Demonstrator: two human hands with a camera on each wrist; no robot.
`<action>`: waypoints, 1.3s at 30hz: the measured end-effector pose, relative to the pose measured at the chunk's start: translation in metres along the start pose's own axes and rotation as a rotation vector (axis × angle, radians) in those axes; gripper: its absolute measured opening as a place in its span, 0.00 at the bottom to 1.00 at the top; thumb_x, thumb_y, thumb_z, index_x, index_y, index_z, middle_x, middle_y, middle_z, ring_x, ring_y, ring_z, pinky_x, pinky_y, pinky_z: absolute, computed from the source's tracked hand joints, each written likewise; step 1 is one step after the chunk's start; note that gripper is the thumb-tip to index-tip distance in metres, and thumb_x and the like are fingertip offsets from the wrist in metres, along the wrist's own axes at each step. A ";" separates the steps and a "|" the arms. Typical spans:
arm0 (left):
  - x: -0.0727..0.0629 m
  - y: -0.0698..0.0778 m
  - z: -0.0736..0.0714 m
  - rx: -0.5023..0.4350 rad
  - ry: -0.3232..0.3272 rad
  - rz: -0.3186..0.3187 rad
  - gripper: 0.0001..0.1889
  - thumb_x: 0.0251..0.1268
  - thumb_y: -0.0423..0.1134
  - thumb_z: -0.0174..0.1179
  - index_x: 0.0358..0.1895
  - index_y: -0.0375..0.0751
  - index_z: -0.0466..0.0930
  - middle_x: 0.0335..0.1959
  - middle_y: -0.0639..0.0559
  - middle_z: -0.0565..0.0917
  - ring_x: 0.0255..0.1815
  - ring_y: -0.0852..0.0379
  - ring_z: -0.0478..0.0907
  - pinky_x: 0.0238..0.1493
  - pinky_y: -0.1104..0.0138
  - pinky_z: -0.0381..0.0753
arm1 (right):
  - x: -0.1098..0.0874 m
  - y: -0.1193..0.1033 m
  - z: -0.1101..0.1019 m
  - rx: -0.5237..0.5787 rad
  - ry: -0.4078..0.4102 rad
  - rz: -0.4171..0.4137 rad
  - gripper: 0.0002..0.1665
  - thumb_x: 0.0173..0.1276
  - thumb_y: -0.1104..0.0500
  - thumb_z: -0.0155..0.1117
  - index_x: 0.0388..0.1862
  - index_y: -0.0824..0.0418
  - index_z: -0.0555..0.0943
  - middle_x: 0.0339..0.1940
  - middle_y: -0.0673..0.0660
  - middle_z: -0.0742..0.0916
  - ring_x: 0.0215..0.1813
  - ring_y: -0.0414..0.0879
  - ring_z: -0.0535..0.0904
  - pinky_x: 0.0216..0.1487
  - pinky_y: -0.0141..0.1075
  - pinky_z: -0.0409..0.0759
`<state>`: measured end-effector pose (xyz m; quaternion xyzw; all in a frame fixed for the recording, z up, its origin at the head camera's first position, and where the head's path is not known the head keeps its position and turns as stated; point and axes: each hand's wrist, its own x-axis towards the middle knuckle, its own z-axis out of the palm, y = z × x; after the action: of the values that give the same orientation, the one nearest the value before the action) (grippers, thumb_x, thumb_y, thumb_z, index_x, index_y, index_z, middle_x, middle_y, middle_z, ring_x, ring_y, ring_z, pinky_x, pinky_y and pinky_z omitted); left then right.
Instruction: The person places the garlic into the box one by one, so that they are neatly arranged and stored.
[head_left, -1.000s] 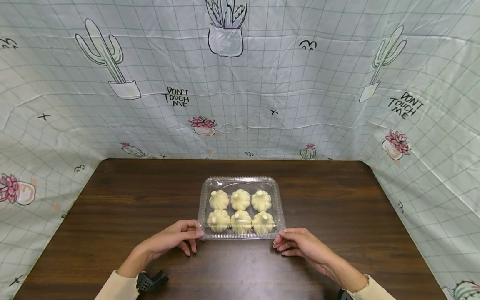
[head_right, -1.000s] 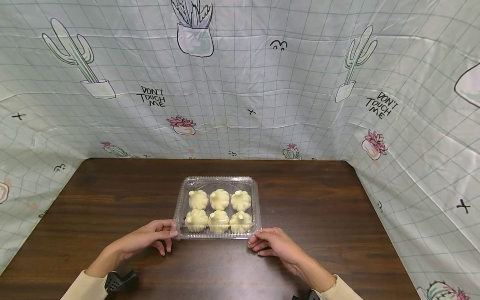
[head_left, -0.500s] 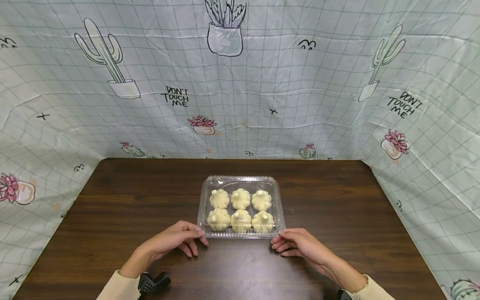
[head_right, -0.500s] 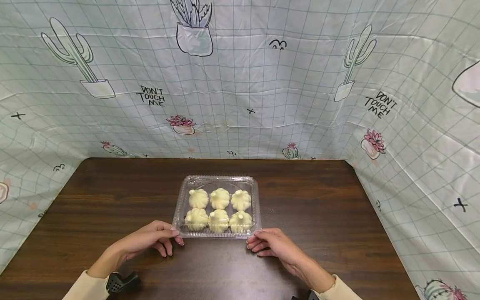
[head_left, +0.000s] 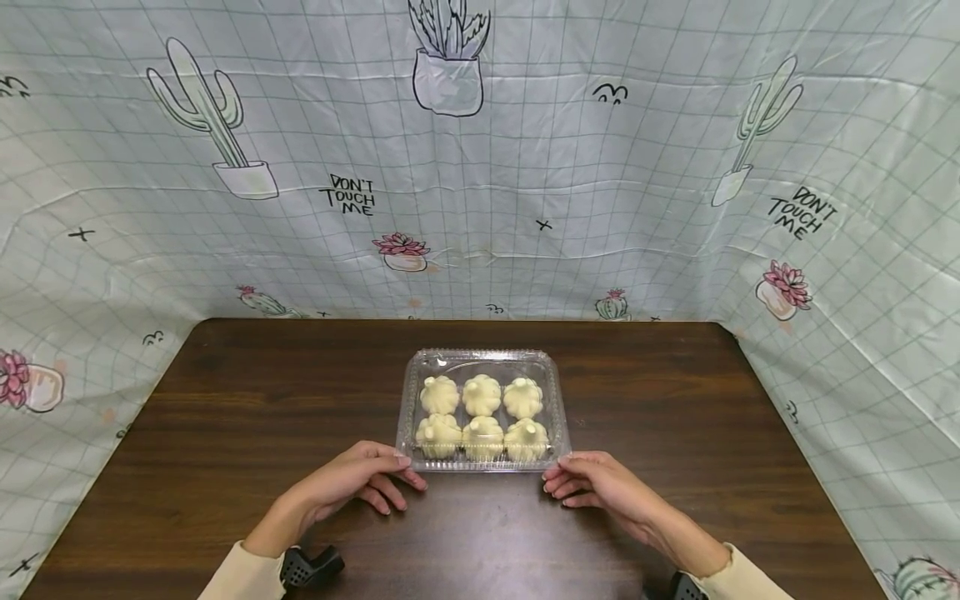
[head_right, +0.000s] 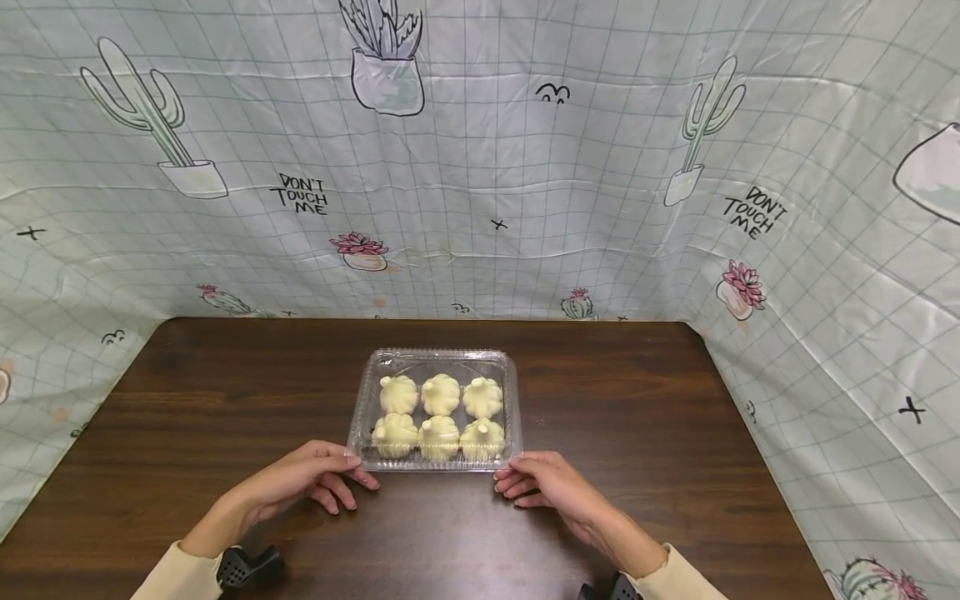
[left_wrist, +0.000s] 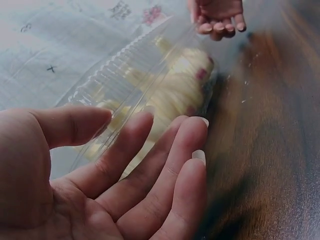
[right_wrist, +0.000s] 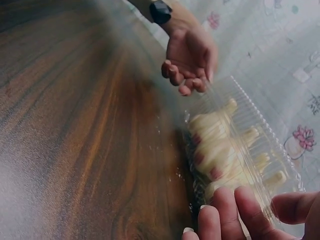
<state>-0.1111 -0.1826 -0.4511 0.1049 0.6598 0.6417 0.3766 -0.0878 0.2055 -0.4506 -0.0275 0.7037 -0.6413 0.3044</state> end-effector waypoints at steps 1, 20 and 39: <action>0.000 0.000 0.000 -0.004 0.001 0.000 0.21 0.85 0.43 0.52 0.55 0.25 0.84 0.52 0.41 0.90 0.36 0.60 0.89 0.34 0.70 0.87 | 0.001 0.000 0.000 -0.003 -0.002 0.000 0.22 0.87 0.56 0.48 0.53 0.72 0.84 0.41 0.51 0.89 0.46 0.42 0.85 0.49 0.34 0.86; 0.002 -0.003 -0.001 0.014 0.038 0.039 0.23 0.86 0.42 0.51 0.62 0.21 0.80 0.60 0.35 0.86 0.43 0.58 0.89 0.39 0.70 0.88 | 0.008 -0.003 -0.005 -0.014 -0.047 0.016 0.23 0.88 0.56 0.45 0.52 0.71 0.84 0.43 0.53 0.89 0.48 0.44 0.85 0.50 0.36 0.86; 0.004 -0.006 0.000 0.013 0.083 0.056 0.21 0.85 0.41 0.52 0.61 0.22 0.81 0.59 0.35 0.86 0.43 0.60 0.89 0.44 0.67 0.89 | 0.009 -0.003 -0.006 -0.013 -0.039 0.019 0.22 0.88 0.56 0.46 0.52 0.70 0.83 0.43 0.52 0.88 0.48 0.44 0.85 0.51 0.36 0.86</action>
<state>-0.1119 -0.1811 -0.4579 0.0991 0.6760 0.6513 0.3303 -0.0986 0.2064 -0.4518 -0.0352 0.7021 -0.6331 0.3241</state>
